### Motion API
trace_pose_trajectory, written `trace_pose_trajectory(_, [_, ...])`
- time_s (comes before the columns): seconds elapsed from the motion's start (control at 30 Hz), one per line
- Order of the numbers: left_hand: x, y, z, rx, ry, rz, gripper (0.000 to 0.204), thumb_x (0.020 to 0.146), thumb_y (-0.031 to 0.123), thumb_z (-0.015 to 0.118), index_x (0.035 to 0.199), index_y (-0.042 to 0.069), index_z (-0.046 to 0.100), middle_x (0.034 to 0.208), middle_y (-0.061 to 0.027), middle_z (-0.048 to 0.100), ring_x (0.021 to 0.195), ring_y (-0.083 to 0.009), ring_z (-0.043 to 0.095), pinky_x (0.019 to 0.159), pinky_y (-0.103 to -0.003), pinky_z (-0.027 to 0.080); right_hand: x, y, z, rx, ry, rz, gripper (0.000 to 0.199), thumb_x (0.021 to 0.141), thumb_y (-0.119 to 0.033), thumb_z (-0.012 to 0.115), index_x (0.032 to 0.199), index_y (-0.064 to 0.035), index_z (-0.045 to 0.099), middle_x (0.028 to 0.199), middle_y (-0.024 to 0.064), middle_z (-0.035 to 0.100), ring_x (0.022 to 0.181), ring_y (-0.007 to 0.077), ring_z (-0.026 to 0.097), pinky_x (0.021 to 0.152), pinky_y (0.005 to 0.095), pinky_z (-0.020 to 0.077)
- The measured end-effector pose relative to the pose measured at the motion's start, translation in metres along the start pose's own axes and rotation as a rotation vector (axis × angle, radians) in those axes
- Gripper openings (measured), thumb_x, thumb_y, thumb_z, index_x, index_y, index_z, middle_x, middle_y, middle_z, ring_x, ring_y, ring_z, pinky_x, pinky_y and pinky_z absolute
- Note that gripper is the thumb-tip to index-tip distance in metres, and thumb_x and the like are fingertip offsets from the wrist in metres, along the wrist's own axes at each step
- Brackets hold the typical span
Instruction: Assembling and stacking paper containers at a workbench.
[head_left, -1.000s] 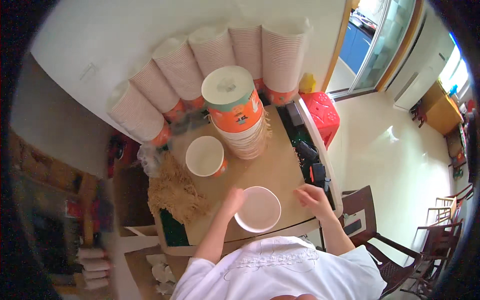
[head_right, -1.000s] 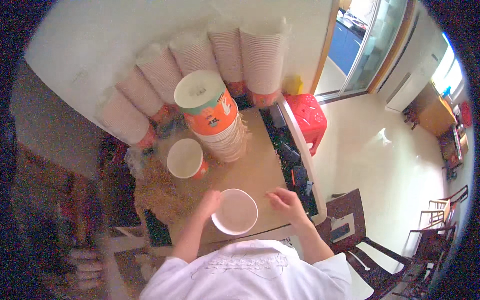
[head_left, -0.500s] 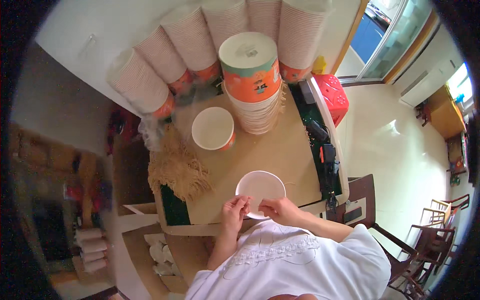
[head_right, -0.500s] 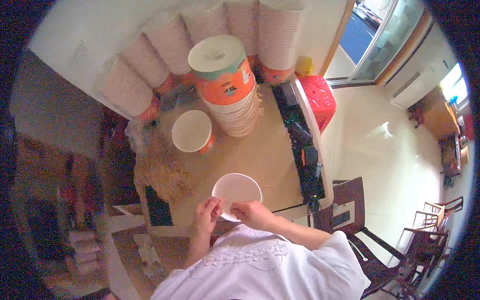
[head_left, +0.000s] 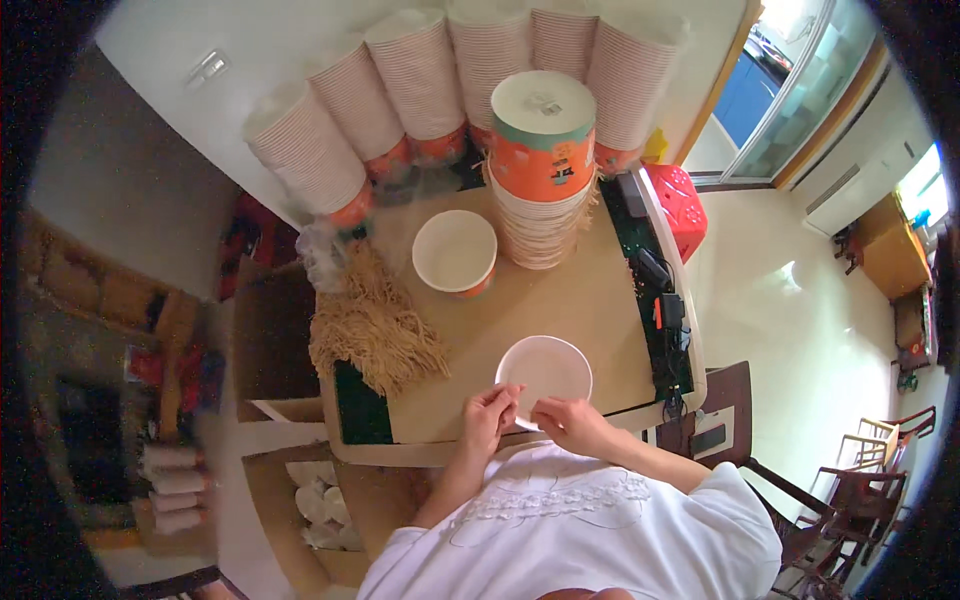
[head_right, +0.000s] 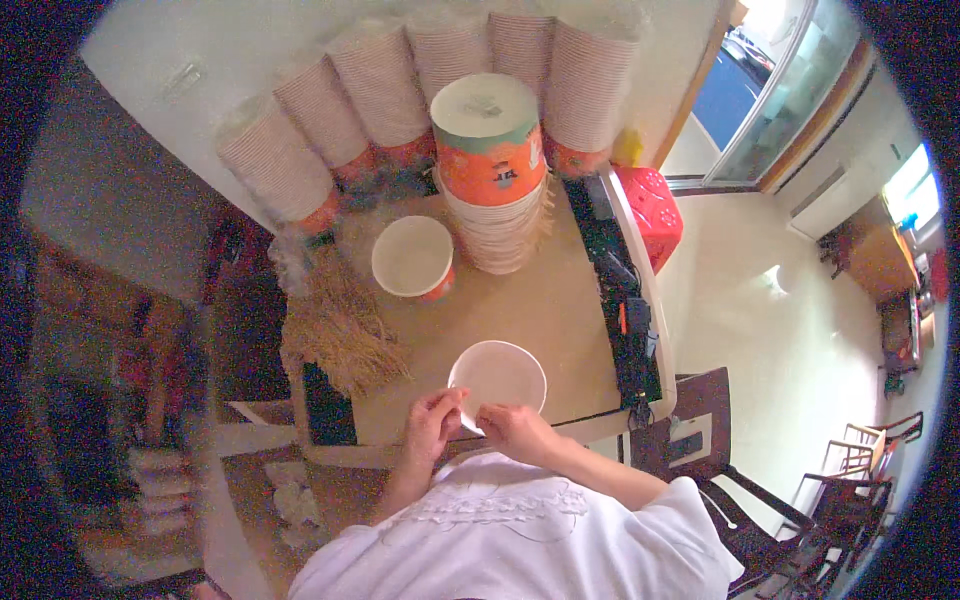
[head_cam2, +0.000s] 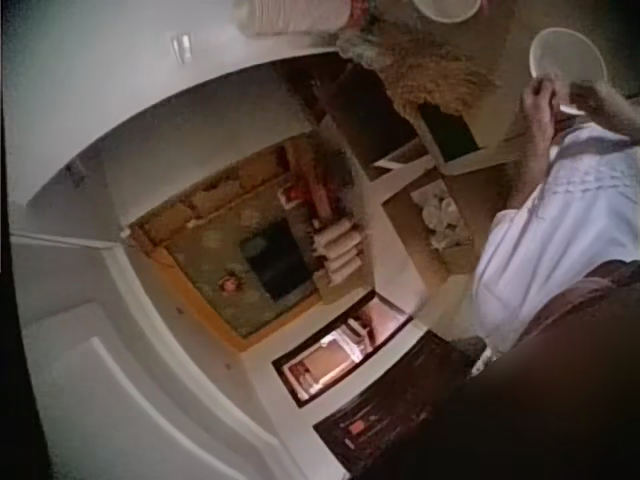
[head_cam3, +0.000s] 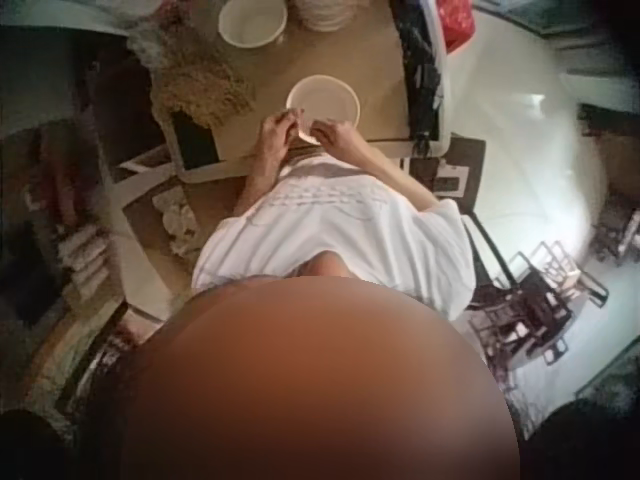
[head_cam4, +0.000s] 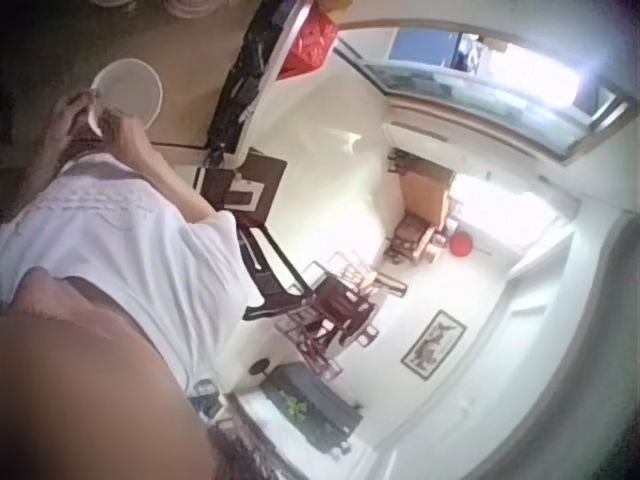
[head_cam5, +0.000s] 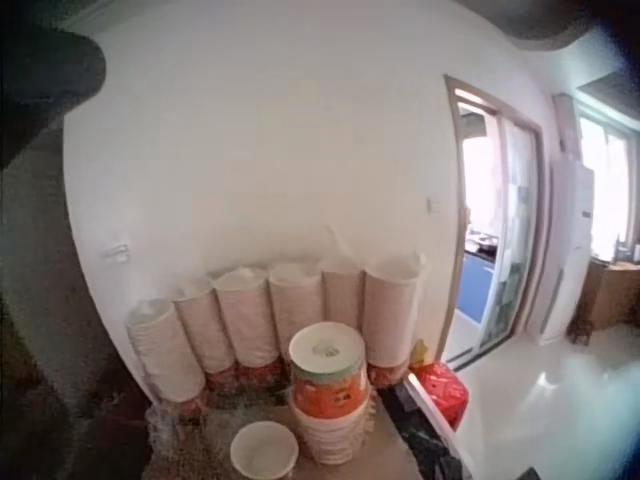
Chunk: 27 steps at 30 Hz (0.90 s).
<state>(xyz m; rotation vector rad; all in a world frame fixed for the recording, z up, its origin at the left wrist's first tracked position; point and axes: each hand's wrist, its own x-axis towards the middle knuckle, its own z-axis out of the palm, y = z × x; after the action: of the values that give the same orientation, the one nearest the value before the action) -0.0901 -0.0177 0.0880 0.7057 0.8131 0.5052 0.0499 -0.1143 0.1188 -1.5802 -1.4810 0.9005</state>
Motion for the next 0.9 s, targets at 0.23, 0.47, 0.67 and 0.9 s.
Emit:
trace_pose_trajectory(0.23, [0.012, 0.003, -0.003, 0.326, -0.107, 0.189, 0.012, 0.083, 0.008, 0.057, 0.088, 0.0, 0.065, 0.064, 0.0024, 0.056, 0.052, -0.0028, 0.043, 0.045, -0.016, 0.032, -0.001, 0.01, 0.022, 0.558, 0.145, 0.154, 0.017, 0.084, -0.008, 0.053, 0.1, -0.0007, 0.05, 0.08, 0.0082, 0.061, 0.069, 0.0168, 0.059, 0.062, 0.0306, 0.0466])
trace_pose_trajectory(0.47, [0.019, 0.008, -0.002, 0.319, 0.072, 0.247, 0.009, 0.081, 0.007, 0.059, 0.084, 0.002, 0.066, 0.064, 0.0031, 0.057, 0.053, -0.0025, 0.044, 0.046, -0.017, 0.033, 0.026, 0.027, 0.03, 0.61, 0.198, 0.366, 0.013, 0.085, -0.012, 0.056, 0.091, -0.0003, 0.055, 0.074, 0.0007, 0.057, 0.067, 0.005, 0.05, 0.059, 0.0193, 0.0406])
trace_pose_trajectory(0.67, [0.058, 0.002, -0.014, 0.736, 0.151, 0.638, 0.01, 0.076, 0.008, 0.062, 0.084, 0.003, 0.063, 0.068, -0.0049, 0.056, 0.059, -0.0104, 0.051, 0.053, -0.023, 0.042, 0.024, 0.05, 0.021, 0.402, 0.3, 0.309, 0.013, 0.081, -0.013, 0.061, 0.081, -0.0006, 0.059, 0.067, -0.0012, 0.056, 0.062, 0.0041, 0.048, 0.056, 0.0195, 0.0393])
trace_pose_trajectory(0.9, [0.079, -0.017, -0.059, 1.006, 0.202, 0.608, 0.016, 0.077, 0.004, 0.059, 0.092, 0.003, 0.063, 0.082, -0.0101, 0.06, 0.071, -0.0163, 0.057, 0.064, -0.027, 0.046, 0.035, 0.049, 0.012, 0.193, 0.268, 0.292, 0.011, 0.079, -0.012, 0.063, 0.08, -0.0012, 0.06, 0.065, -0.0008, 0.058, 0.059, 0.0032, 0.049, 0.053, 0.0183, 0.0395])
